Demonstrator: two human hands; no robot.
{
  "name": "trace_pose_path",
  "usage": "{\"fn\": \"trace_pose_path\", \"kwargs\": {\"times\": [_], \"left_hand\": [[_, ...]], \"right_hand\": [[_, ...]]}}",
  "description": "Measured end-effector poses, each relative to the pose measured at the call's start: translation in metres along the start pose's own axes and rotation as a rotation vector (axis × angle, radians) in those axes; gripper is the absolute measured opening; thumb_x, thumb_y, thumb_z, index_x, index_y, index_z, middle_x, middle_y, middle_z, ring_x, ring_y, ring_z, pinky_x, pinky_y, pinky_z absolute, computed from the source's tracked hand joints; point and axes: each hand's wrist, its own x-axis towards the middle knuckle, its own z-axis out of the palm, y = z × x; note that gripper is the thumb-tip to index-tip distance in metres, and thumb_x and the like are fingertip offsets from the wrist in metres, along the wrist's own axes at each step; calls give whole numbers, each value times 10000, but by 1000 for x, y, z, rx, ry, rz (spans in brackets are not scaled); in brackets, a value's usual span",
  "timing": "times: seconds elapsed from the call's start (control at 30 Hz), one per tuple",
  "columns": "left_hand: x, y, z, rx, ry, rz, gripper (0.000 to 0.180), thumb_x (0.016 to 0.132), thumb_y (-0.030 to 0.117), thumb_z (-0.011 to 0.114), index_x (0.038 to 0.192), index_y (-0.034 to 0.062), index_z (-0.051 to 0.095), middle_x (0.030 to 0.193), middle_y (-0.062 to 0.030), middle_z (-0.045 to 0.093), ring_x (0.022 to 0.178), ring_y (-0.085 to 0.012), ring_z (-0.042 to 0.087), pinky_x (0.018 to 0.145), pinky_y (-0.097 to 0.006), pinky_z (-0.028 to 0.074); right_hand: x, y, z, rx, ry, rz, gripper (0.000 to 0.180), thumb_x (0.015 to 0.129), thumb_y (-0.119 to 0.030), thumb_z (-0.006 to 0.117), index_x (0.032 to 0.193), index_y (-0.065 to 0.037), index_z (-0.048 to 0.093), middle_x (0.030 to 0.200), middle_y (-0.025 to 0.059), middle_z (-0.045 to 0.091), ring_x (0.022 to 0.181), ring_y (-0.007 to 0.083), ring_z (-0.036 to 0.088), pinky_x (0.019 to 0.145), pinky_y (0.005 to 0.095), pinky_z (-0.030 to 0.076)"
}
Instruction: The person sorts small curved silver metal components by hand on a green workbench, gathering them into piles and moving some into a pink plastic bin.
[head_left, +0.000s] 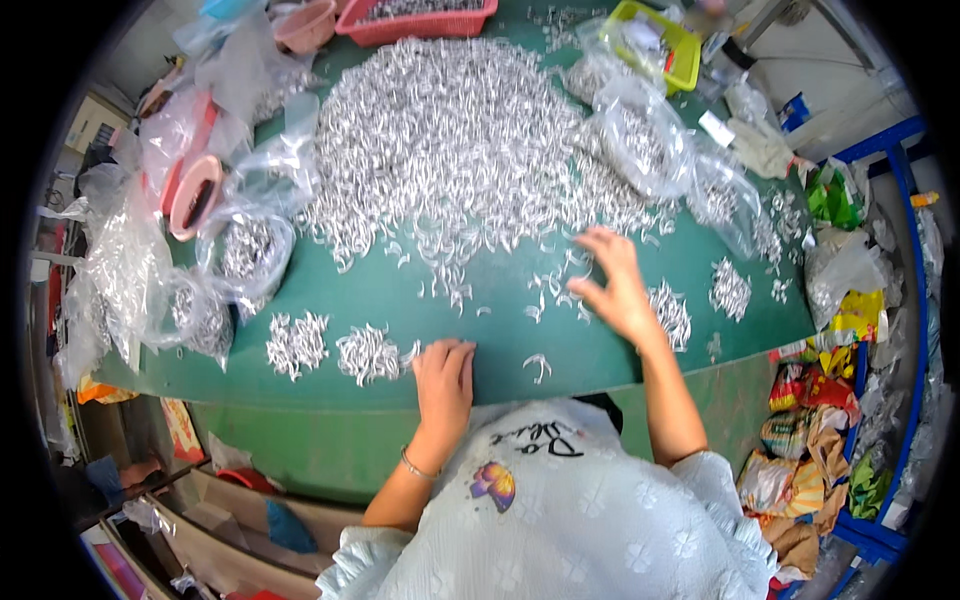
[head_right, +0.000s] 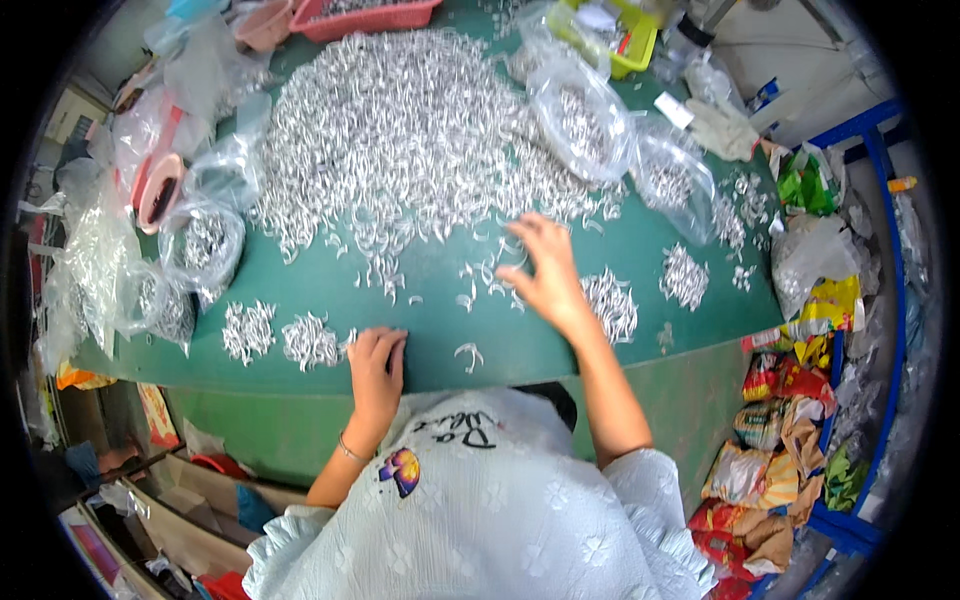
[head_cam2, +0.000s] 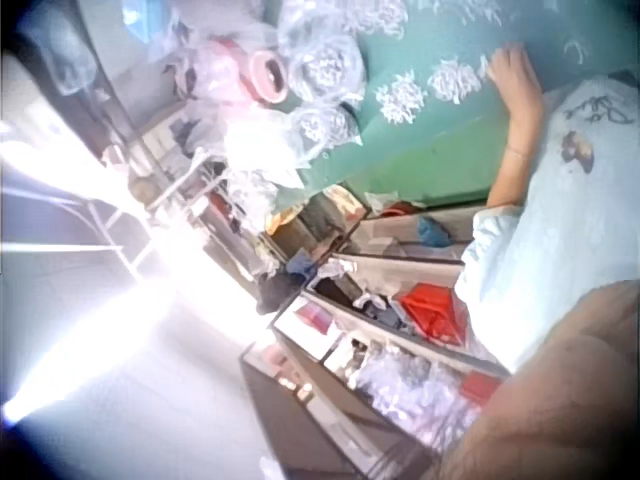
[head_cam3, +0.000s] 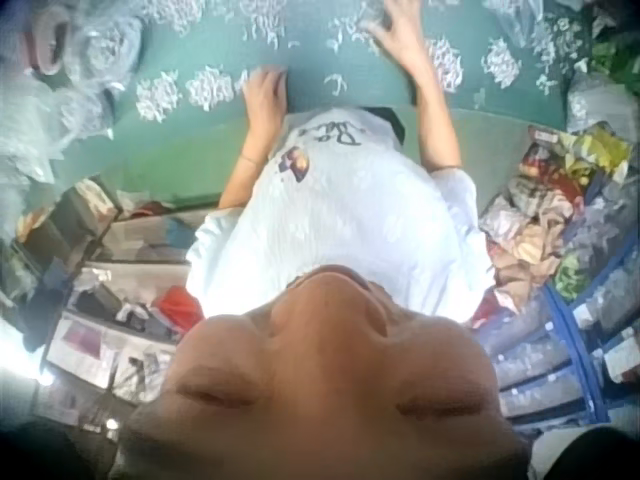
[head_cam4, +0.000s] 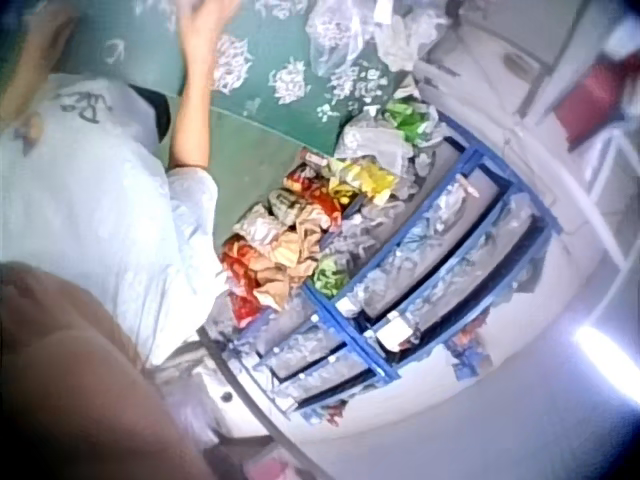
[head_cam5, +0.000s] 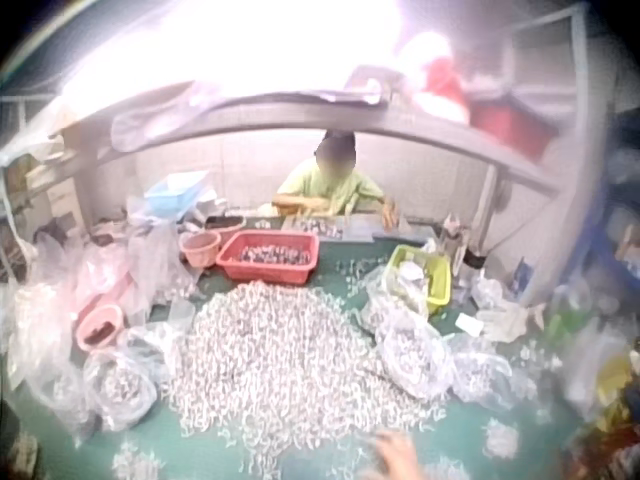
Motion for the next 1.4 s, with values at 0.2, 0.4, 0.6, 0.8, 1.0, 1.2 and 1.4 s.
{"fn": "trace_pose_path", "kwargs": {"times": [0.2, 0.4, 0.6, 0.8, 1.0, 1.2, 1.4], "left_hand": [[0, -3, 2, -2, 5, 16, 145, 848, 33, 650, 991, 57, 656, 949, -66, 591, 877, -238, 559, 768, -368, 366], [0, -4, 2, 0, 14, 17, 140, 844, 31, 654, 982, 58, 657, 947, -68, 590, 875, -241, 560, 775, -368, 370], [1, -2, 2, 1, 18, 15, 145, 841, 27, 654, 982, 58, 657, 939, -73, 587, 878, -247, 560, 775, -376, 370], [4, -3, 5, 17, 3, 24, 147, 844, 24, 648, 987, 56, 652, 942, -82, 589, 893, -258, 563, 779, -379, 370], [2, -3, 1, 31, 36, 3, 151, 838, 8, 651, 984, 47, 649, 938, -87, 596, 882, -265, 566, 790, -372, 377], [6, 9, 0, -30, 44, 33, 175, 827, 4, 656, 997, 43, 645, 1003, -86, 592, 902, -266, 558, 791, -380, 385], [7, 31, 10, -157, -151, 168, 302, 815, 29, 677, 1110, 57, 620, 1060, -95, 586, 958, -274, 551, 806, -391, 395]], "right_hand": [[-4, -20, 24, 23, -72, -51, 285, 763, -101, 753, 1017, -51, 633, 1084, 107, 561, 1023, 321, 520, 872, 427, 431], [5, -25, 17, 291, -134, 227, 222, 809, 6, 679, 1023, -6, 620, 948, 136, 600, 902, 301, 578, 798, 393, 475], [5, -31, 10, 140, -57, 132, 268, 788, -91, 736, 1020, -7, 631, 960, 129, 599, 898, 285, 573, 812, 379, 464], [-7, -1, 29, 1, -69, -142, 329, 757, -96, 754, 1055, -12, 643, 904, 115, 582, 854, 340, 549, 836, 418, 458], [1, 9, 2, 586, 45, 330, 256, 847, 9, 666, 1100, -2, 628, 974, 84, 626, 792, 132, 591, 715, 283, 500], [-26, -16, -8, 2, -30, -29, 298, 796, 26, 683, 1085, -17, 628, 1028, 122, 578, 886, 279, 581, 771, 353, 488], [-5, -14, -12, 215, -35, 280, 172, 818, 32, 662, 985, 8, 630, 941, 141, 587, 809, 283, 597, 714, 377, 477]]}}
